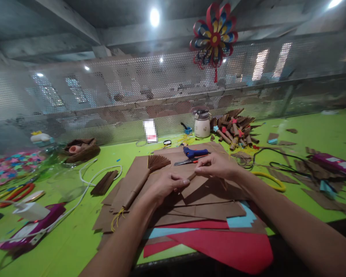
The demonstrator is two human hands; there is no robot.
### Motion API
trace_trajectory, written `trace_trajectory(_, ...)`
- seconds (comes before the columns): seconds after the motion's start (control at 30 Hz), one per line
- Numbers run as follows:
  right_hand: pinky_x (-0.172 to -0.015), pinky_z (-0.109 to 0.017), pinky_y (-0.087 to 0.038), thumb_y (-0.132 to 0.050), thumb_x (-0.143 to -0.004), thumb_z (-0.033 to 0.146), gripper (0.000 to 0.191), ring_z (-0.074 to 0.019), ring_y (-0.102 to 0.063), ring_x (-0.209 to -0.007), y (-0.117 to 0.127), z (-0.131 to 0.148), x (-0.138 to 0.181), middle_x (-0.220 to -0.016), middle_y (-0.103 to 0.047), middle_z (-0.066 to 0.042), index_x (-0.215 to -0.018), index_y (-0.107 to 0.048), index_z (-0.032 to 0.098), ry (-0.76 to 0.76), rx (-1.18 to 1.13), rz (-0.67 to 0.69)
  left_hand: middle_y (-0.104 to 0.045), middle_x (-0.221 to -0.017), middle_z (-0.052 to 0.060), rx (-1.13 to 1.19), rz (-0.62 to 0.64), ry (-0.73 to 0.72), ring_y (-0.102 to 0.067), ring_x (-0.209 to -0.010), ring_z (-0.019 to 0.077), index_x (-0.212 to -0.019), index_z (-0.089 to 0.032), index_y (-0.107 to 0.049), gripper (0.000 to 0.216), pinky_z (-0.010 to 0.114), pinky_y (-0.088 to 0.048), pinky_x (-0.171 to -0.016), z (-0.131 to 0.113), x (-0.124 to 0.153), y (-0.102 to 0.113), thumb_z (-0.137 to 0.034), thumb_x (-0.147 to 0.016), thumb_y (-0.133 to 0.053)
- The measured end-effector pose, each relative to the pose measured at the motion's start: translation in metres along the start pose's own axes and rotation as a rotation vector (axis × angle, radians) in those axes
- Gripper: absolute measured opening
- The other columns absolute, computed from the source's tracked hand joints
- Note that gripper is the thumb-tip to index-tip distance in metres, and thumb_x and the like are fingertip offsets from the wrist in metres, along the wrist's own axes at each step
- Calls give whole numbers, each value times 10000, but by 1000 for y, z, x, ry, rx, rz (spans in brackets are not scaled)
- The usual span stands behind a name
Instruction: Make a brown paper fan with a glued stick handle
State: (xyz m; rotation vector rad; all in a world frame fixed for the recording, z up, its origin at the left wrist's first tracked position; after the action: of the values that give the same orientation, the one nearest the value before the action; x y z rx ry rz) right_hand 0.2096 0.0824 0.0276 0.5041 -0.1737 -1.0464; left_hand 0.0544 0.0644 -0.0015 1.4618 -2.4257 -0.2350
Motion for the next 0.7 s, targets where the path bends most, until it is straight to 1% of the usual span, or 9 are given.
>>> trace_trajectory(0.1, -466, -221, -273, -596, -746, 414, 302, -82, -374, -495, -1, 4, 0, -541, -480, 22, -688, -657, 124, 33, 44, 7, -472, -484, -20, -97, -45, -5, -349, -485, 82, -613, -112, -651, 403, 231, -216, -486, 3, -1, 4, -513, -648, -663)
trace_trajectory(0.2, -483, -222, -291, -584, -755, 396, 287, -87, -395, -506, 0, 8, 0, -542, -502, 19, -689, -668, 130, 60, 104, 0, -451, -450, -29, -186, -66, -14, -332, -449, 81, -551, -131, -581, 424, 233, -193, -465, 2, -1, 4, -530, -691, -610)
trace_trajectory(0.33, -504, -216, -337, -597, -746, 362, 244, -100, -466, -547, -3, 8, 1, -613, -589, -3, -742, -693, 138, 61, 159, 2, -436, -442, -35, -269, -46, -75, -345, -438, 83, -511, -147, -517, 435, 225, -219, -458, -5, 1, -1, -512, -745, -549)
trace_trajectory(0.47, -543, -218, -387, -602, -745, 384, 275, -126, -523, -613, -8, 6, -2, -661, -640, -30, -747, -706, 130, 118, 207, -1, -419, -473, -43, -310, -43, -137, -340, -457, 81, -524, -151, -502, 403, 214, -240, -461, -9, 1, -4, -476, -760, -538)
trace_trajectory(0.57, -546, -215, -384, -585, -759, 384, 288, -127, -524, -609, -12, 5, -3, -637, -634, -29, -712, -695, 121, 152, 258, 16, -431, -489, -39, -334, -36, -202, -354, -469, 82, -528, -155, -496, 375, 209, -255, -467, -11, 0, -6, -436, -773, -529)
trace_trajectory(0.7, -512, -208, -353, -554, -781, 358, 292, -109, -485, -553, -12, 8, -1, -577, -591, -15, -663, -661, 113, 149, 260, 41, -498, -482, -22, -334, -9, -179, -423, -458, 98, -543, -160, -532, 377, 208, -290, -458, -12, 1, -11, -424, -807, -474)
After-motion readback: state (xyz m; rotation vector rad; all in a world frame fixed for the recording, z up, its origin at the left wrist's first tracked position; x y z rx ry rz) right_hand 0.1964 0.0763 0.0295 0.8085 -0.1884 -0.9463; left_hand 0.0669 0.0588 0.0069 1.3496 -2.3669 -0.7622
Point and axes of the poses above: each hand's wrist, its own x-axis away from the middle knuckle, its own y-axis out of the back of the hand, z = x × y, the point moved 7 cm from there along -x, towards the middle knuckle
